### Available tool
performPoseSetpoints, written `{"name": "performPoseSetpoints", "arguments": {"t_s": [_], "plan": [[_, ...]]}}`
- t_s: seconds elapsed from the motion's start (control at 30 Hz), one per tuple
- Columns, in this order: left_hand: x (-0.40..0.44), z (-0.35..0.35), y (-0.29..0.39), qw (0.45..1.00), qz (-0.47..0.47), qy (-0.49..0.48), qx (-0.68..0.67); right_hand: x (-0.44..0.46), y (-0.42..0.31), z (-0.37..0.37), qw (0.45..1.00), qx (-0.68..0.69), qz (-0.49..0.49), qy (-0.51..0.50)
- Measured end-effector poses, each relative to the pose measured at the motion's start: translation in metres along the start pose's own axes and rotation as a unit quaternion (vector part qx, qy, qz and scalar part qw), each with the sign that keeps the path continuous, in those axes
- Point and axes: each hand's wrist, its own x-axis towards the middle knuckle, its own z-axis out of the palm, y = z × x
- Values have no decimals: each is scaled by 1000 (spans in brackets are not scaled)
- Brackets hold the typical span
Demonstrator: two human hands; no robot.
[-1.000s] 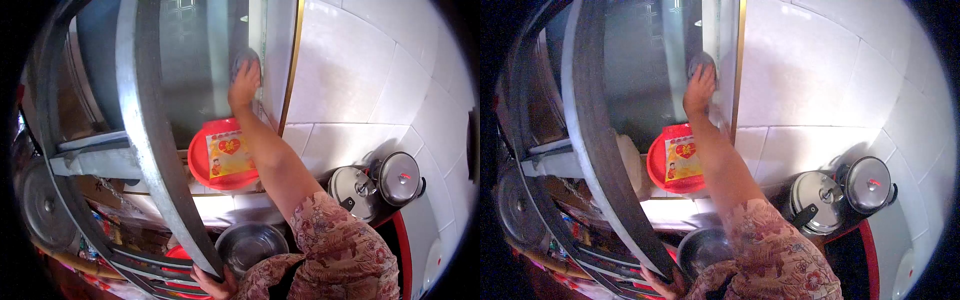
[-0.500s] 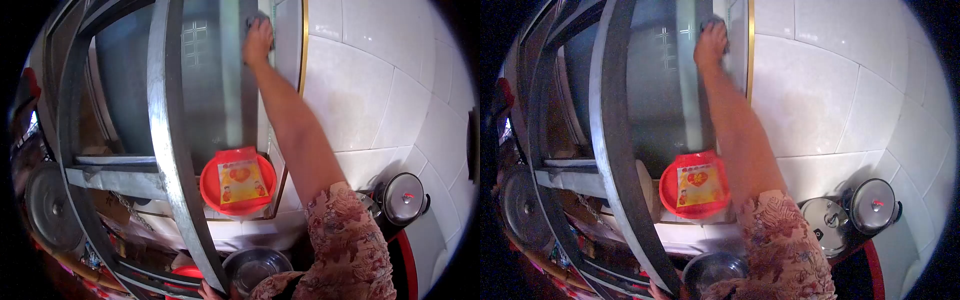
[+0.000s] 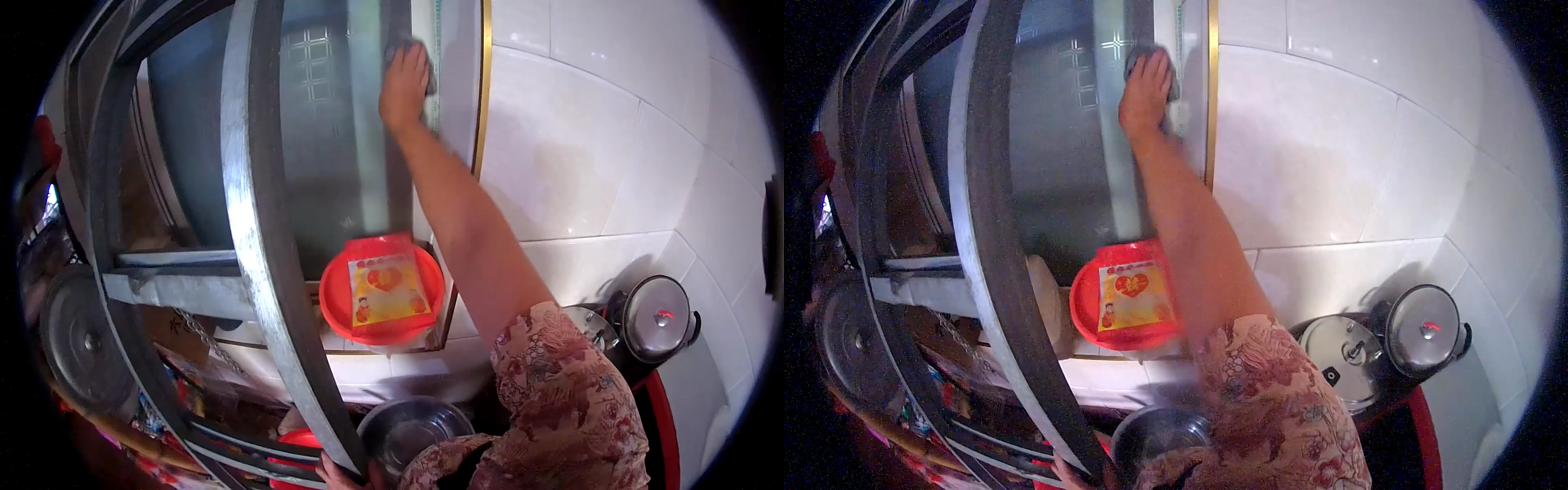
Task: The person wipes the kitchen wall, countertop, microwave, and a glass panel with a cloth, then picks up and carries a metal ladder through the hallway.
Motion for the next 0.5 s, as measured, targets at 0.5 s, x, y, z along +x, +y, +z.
{"name": "performPoseSetpoints", "arguments": {"t_s": [0.5], "plan": [[-5, 1, -6, 987, 139, 8, 74, 68, -8, 22, 982, 117, -97, 112]]}}
